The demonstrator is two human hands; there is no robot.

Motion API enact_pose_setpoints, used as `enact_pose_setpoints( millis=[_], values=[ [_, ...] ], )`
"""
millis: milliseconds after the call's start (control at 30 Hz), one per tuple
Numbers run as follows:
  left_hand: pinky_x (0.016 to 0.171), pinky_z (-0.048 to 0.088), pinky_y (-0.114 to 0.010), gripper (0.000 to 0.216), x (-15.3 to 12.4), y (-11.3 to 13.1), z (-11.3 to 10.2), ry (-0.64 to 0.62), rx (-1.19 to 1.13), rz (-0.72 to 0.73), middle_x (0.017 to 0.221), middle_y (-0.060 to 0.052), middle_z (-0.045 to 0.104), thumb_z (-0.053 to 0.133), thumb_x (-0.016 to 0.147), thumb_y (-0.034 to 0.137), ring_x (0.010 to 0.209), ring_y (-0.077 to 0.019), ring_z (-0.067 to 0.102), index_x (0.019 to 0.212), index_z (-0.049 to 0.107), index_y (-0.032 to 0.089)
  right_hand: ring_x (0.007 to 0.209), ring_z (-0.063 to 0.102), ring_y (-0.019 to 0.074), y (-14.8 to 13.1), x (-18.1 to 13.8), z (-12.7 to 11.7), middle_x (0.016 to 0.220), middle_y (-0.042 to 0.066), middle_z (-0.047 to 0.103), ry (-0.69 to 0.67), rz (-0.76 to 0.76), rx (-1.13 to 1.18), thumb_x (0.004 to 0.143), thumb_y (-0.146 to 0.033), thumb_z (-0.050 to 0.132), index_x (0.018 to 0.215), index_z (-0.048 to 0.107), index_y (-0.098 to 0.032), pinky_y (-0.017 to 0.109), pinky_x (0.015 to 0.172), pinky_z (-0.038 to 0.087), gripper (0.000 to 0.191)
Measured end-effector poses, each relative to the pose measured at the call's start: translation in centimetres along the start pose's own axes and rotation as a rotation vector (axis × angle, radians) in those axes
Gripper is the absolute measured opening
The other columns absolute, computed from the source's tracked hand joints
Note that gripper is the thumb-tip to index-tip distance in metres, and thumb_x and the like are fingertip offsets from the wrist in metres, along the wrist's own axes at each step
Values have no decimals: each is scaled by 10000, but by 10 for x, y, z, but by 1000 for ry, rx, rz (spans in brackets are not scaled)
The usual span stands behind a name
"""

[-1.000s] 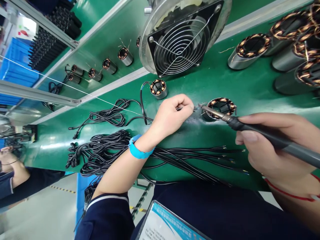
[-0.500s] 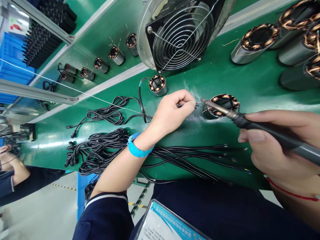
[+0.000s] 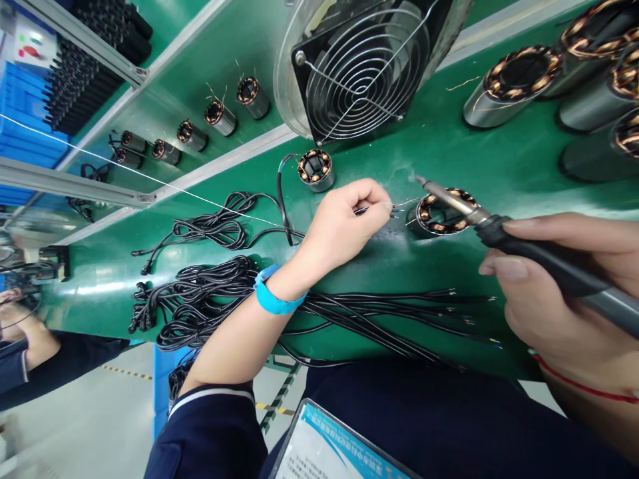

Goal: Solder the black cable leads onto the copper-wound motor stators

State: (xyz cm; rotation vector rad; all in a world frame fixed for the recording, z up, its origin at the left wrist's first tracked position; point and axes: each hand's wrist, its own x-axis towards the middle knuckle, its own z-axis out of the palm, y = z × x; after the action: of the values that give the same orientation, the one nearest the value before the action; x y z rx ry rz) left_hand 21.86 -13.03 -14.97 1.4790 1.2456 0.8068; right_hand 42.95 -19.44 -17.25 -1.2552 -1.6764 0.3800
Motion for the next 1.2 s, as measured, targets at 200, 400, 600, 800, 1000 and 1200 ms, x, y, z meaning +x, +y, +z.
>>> enact_pose_setpoints(
  millis=[200,400,600,800,1000,1200],
  values=[
    [619,394,-227,184,0,-1,-1,3,13,9,614,56,489,545,810,54,602,-84,467,674,556,176,967,738,208,-13,10,-12,1107,70,749,-278,-9,5,988,-341,610,1436,549,-263,379,877,610,459],
    [607,388,-223,154,0,0,-1,0,7,-17,612,58,510,554,811,79,594,-81,465,690,576,172,954,727,165,-33,33,-7,1118,14,750,-219,-2,-124,1031,-375,552,1384,590,-271,298,768,585,370],
    [633,399,-227,155,1,1,-1,-5,3,-10,624,59,536,554,798,75,612,-80,479,675,567,169,1125,690,266,-17,35,20,1192,13,729,-283,42,-73,951,-279,589,1405,521,-299,445,943,570,460],
    [629,390,-225,172,1,3,-2,-12,12,-38,630,61,544,552,803,61,619,-78,480,669,559,167,1071,700,239,-8,27,27,1101,5,757,-171,-17,-52,954,-276,613,1378,553,-277,408,913,569,428],
    [613,386,-223,111,-5,3,-2,0,-33,-4,675,52,530,540,856,104,633,-81,486,779,544,183,981,690,241,-6,23,34,932,-10,735,-86,-32,-39,931,-239,637,1433,493,-314,426,907,538,527],
    [598,386,-226,130,-15,6,-1,-35,-63,40,687,51,485,515,875,107,628,-87,469,795,480,203,895,674,239,-8,23,43,892,-13,701,-101,-87,-5,930,-242,618,1432,467,-315,438,848,534,529]
  ],
)
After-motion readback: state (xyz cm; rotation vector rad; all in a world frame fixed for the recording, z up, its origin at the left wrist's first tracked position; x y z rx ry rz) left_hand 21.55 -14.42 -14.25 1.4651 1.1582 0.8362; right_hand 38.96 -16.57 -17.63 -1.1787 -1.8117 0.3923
